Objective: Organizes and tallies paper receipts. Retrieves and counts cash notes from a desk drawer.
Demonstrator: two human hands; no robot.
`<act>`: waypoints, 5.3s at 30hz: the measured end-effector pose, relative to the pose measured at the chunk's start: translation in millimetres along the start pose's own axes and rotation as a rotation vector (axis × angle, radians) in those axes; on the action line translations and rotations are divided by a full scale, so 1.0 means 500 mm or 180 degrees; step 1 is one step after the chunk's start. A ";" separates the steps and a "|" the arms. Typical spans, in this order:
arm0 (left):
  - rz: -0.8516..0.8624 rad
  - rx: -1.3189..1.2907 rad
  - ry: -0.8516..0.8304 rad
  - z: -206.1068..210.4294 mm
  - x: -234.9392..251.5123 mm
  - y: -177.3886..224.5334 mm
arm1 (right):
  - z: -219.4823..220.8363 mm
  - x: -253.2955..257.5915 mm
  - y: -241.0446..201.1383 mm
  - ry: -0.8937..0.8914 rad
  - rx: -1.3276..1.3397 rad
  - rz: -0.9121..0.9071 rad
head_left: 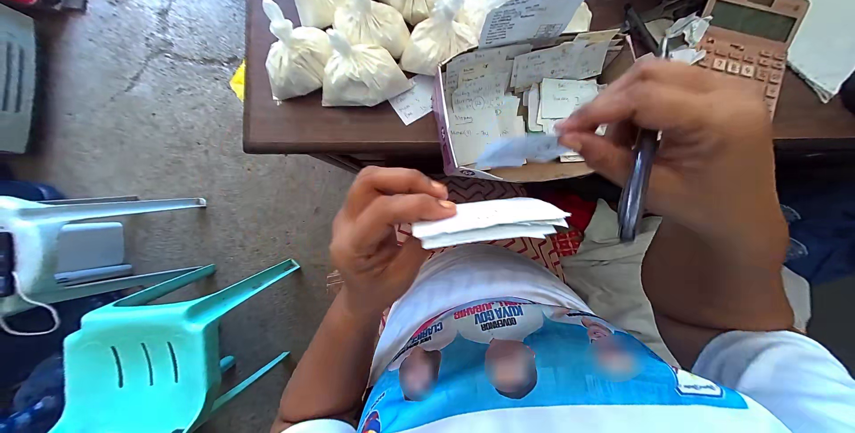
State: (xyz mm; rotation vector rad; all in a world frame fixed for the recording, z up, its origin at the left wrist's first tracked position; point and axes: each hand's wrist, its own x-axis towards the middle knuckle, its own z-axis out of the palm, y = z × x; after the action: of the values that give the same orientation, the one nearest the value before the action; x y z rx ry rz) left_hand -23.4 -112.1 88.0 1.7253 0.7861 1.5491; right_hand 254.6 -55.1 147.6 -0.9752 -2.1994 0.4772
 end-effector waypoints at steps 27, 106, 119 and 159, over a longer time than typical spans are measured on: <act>0.0084 0.0407 -0.0434 -0.007 -0.098 0.002 | 0.129 0.060 0.090 -0.1632 -0.1097 0.0925; -0.0105 0.0308 -0.0785 0.016 -0.092 -0.023 | 0.022 0.075 0.119 -0.1923 0.0010 0.0235; -0.0170 0.0219 -0.1184 0.071 -0.031 -0.065 | -0.073 0.041 0.187 -0.1123 -0.0388 0.0400; 0.0071 0.0097 -0.0882 0.008 -0.124 -0.016 | 0.044 0.097 0.126 -0.0481 -0.1144 0.0290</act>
State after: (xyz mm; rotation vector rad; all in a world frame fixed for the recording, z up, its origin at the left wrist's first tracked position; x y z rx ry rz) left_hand -26.0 -157.8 45.1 1.9242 0.6537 1.2801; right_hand 247.1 21.6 117.5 -1.2671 -2.4371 0.2026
